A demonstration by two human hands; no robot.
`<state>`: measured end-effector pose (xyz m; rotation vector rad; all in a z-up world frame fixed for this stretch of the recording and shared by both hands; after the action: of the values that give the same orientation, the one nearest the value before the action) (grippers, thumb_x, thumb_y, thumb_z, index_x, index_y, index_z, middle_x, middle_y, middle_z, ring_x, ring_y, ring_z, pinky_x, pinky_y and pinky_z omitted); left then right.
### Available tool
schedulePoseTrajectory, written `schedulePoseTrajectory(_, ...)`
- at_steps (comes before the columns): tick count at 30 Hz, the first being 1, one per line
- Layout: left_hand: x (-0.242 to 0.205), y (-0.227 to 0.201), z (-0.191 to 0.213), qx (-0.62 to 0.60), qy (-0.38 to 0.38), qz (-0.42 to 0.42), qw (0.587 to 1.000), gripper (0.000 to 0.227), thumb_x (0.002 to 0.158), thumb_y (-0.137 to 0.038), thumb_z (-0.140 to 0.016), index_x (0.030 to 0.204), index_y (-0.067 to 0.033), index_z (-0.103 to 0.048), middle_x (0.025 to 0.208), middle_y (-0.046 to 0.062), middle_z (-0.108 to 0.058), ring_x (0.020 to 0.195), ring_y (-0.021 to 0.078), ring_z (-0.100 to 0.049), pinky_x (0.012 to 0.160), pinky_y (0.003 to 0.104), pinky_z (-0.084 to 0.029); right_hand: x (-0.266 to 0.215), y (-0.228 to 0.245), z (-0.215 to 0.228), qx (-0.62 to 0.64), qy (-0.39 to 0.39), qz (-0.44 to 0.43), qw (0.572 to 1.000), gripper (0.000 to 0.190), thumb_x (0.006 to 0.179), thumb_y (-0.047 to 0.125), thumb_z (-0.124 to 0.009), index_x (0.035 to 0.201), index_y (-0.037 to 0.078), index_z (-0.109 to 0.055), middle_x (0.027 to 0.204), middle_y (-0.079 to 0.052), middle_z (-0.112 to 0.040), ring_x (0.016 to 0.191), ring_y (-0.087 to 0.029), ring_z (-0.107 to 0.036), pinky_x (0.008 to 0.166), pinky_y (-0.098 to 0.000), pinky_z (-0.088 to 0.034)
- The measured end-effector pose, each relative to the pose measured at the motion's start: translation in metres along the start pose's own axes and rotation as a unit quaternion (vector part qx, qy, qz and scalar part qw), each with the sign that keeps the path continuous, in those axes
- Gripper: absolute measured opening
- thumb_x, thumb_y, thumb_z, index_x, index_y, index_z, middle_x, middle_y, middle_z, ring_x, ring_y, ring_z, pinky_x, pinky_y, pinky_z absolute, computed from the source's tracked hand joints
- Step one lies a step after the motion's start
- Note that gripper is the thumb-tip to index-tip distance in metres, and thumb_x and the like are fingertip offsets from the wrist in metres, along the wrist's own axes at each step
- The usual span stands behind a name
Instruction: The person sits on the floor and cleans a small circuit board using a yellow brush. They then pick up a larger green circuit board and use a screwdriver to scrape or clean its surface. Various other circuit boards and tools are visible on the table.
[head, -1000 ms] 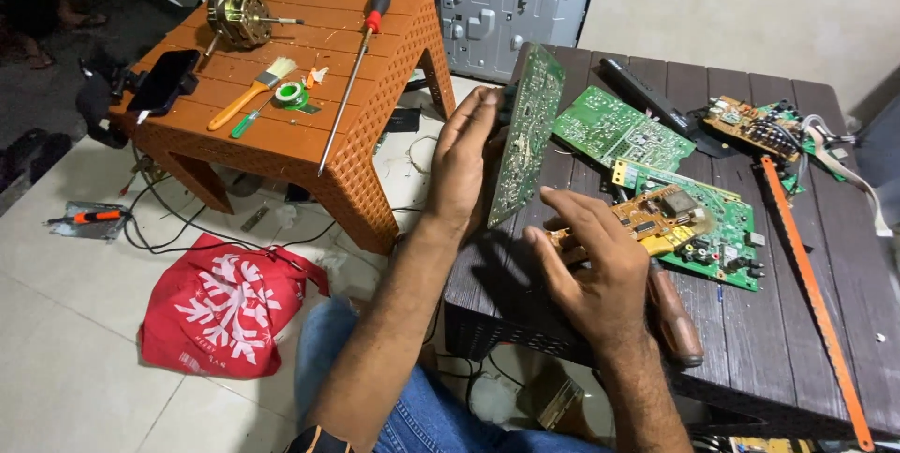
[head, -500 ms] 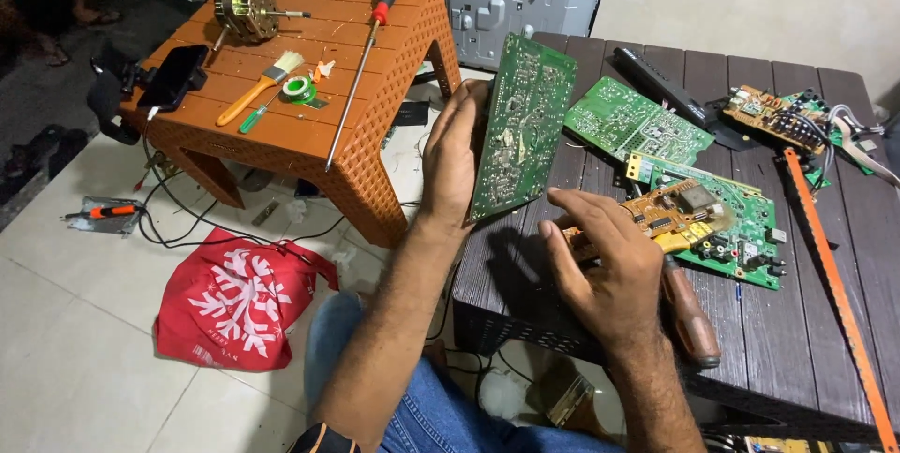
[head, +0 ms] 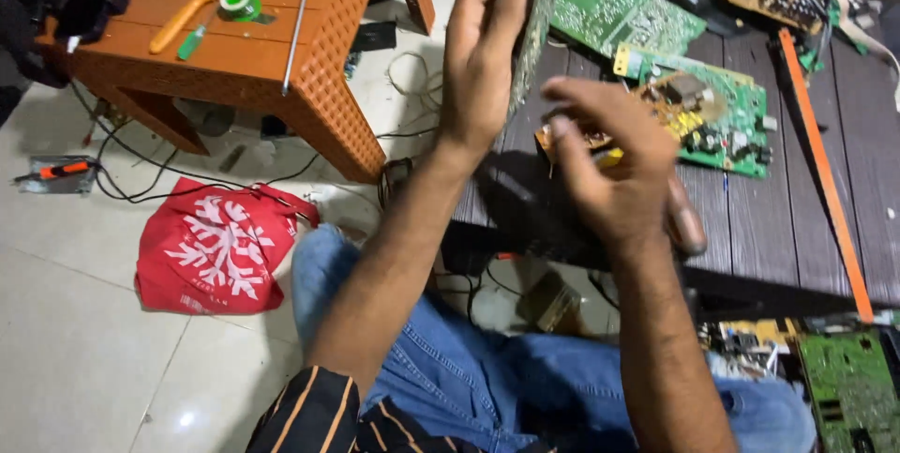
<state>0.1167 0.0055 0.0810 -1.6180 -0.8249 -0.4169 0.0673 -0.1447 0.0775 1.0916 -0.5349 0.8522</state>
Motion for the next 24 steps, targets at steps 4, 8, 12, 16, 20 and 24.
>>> schedulePoseTrajectory(4, 0.001, 0.04, 0.017, -0.064, -0.009, 0.028, 0.998, 0.036, 0.115, -0.04, -0.052, 0.137, -0.0136, -0.062, 0.132, 0.007, -0.069, 0.129, 0.0222, -0.064, 0.119, 0.039, -0.048, -0.042, 0.03, 0.026, 0.037, -0.095, 0.028, 0.994, 0.009, 0.107, -0.009, -0.06, 0.111, -0.014, -0.066, 0.102, -0.025, -0.071, 0.095, -0.035, -0.07, 0.09, -0.0436, -0.057)
schedulePoseTrajectory(8, 0.005, 0.063, 0.04, -0.057, -0.03, 0.064, 0.996, 0.059, 0.112, -0.048, -0.047, 0.157, -0.01, -0.044, 0.163, 0.013, -0.048, 0.159, 0.0295, -0.042, 0.136, 0.047, -0.033, -0.123, 0.039, 0.017, 0.072, -0.031, -0.001, 0.997, 0.029, 0.101, 0.026, -0.051, 0.096, 0.006, -0.071, 0.085, -0.009, -0.076, 0.075, -0.02, -0.079, 0.07, -0.031, -0.067)
schedulePoseTrajectory(12, -0.002, 0.051, 0.045, -0.081, -0.033, 0.025, 0.996, 0.042, 0.117, -0.029, -0.05, 0.153, -0.0077, -0.052, 0.161, 0.01, -0.054, 0.158, 0.0235, -0.044, 0.14, 0.039, -0.03, -0.21, -0.035, -0.065, 0.052, 0.231, -0.311, 0.921, 0.025, 0.095, 0.029, -0.065, 0.091, 0.011, -0.081, 0.08, 0.001, -0.08, 0.067, -0.009, -0.071, 0.061, -0.025, -0.053)
schedulePoseTrajectory(16, -0.012, 0.04, 0.032, -0.088, 0.006, 0.0, 0.996, 0.032, 0.118, -0.029, -0.045, 0.143, -0.0112, -0.056, 0.144, 0.006, -0.063, 0.141, 0.0191, -0.056, 0.13, 0.038, -0.04, -0.319, -0.161, -0.116, -0.138, 0.325, -0.403, 0.844, 0.048, 0.089, 0.023, -0.066, 0.131, 0.004, -0.052, 0.125, -0.02, -0.056, 0.102, -0.041, -0.064, 0.09, -0.0476, -0.055)
schedulePoseTrajectory(20, -0.014, 0.043, 0.032, 0.004, -0.005, 0.003, 1.0, 0.043, 0.114, -0.04, -0.041, 0.147, -0.0142, -0.051, 0.151, 0.01, -0.058, 0.146, 0.0252, -0.054, 0.131, 0.048, -0.039, -0.263, -0.139, -0.118, -0.157, 0.354, -0.587, 0.711, 0.045, 0.094, 0.048, -0.049, 0.128, 0.023, -0.062, 0.108, -0.01, -0.076, 0.094, -0.031, -0.073, 0.079, -0.0451, -0.053)
schedulePoseTrajectory(24, -0.013, 0.032, 0.031, 0.032, -0.02, 0.035, 0.999, 0.039, 0.102, -0.046, -0.038, 0.113, -0.0141, -0.056, 0.099, 0.003, -0.059, 0.09, 0.0168, -0.054, 0.091, 0.04, -0.05, -0.282, -0.172, -0.135, -0.199, 0.331, -0.556, 0.736, 0.081, 0.083, 0.083, -0.016, 0.118, 0.031, -0.067, 0.106, -0.021, -0.071, 0.102, -0.043, -0.069, 0.077, -0.0533, -0.049)
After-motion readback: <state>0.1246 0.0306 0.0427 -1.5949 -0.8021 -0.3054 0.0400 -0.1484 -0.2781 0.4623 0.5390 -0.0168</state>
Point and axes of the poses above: each hand's wrist, its own x-axis towards the middle knuckle, its own z-axis out of the back of the hand, y = z × x, the point moved 7 cm from there along x, towards the middle knuckle
